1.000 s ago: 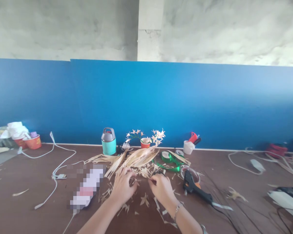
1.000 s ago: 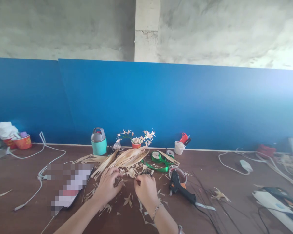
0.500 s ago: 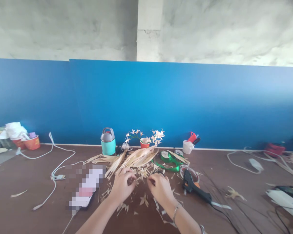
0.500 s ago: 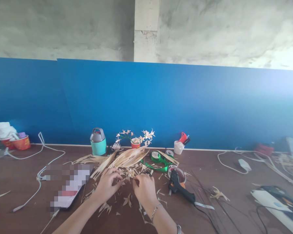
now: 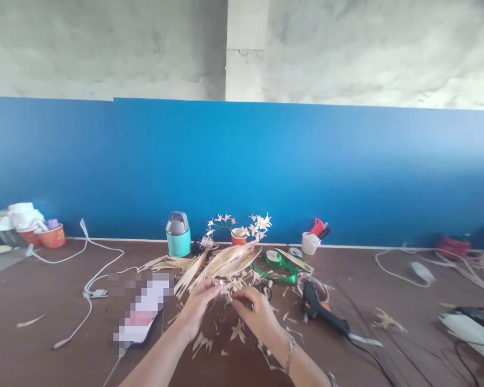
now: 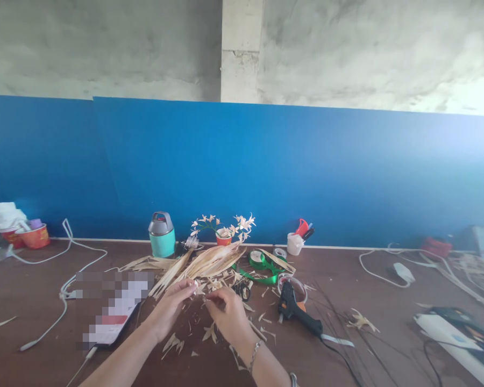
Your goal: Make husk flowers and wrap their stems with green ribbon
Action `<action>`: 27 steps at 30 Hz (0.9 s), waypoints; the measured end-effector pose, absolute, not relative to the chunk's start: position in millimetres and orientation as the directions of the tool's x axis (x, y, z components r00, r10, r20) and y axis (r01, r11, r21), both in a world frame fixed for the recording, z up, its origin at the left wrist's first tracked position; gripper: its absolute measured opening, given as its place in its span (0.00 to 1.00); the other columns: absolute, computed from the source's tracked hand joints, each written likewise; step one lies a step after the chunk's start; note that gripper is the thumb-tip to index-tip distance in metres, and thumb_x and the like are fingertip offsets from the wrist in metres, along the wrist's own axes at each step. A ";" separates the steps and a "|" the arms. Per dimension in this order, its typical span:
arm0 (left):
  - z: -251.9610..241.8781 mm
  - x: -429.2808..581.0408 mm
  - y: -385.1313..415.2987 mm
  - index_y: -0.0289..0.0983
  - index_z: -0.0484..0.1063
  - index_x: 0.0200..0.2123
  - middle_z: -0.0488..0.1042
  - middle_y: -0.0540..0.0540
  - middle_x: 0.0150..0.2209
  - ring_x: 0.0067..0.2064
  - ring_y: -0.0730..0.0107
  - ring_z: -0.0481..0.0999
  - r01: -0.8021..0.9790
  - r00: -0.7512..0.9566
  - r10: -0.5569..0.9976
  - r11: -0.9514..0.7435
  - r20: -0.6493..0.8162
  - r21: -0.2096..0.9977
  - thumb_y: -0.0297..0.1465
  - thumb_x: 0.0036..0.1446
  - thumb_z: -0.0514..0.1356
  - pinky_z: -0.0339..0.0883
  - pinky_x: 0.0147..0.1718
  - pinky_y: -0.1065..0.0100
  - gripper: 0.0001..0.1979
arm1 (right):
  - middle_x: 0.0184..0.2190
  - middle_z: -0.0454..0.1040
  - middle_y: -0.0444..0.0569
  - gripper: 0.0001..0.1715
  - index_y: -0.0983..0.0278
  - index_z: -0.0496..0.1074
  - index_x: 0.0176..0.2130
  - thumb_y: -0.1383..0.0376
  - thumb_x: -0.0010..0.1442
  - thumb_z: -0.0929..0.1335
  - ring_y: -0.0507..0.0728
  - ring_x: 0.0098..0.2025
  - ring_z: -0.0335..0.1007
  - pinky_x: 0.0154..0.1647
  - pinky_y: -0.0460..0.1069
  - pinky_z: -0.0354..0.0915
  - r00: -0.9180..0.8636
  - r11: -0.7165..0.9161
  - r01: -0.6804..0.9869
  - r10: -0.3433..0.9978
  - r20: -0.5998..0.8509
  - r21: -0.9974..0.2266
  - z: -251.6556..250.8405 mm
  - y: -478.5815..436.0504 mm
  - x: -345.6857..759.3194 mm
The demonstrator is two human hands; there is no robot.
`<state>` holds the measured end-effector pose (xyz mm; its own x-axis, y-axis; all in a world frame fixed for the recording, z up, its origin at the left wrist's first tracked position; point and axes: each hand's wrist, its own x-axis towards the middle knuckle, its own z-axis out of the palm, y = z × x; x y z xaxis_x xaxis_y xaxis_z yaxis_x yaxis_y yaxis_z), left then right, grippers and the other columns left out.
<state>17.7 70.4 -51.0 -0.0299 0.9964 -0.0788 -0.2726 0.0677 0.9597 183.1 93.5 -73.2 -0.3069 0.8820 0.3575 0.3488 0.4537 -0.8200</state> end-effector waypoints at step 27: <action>-43.6 35.7 57.3 0.37 0.76 0.32 0.76 0.48 0.34 0.38 0.64 0.72 -0.160 0.010 0.999 -0.035 0.037 0.987 0.38 0.41 0.67 0.63 0.40 0.67 0.15 | 0.19 0.67 0.43 0.22 0.66 0.71 0.22 0.49 0.47 0.70 0.51 0.24 0.60 0.27 0.45 0.58 -0.202 0.182 -0.077 0.960 0.194 -0.980 -64.2 89.5 175.9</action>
<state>35.7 57.3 -43.6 0.0099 0.9993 0.0371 -0.1596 -0.0350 0.9866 175.9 89.5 -64.2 -0.2015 0.9601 0.1938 -0.0767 0.1818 -0.9803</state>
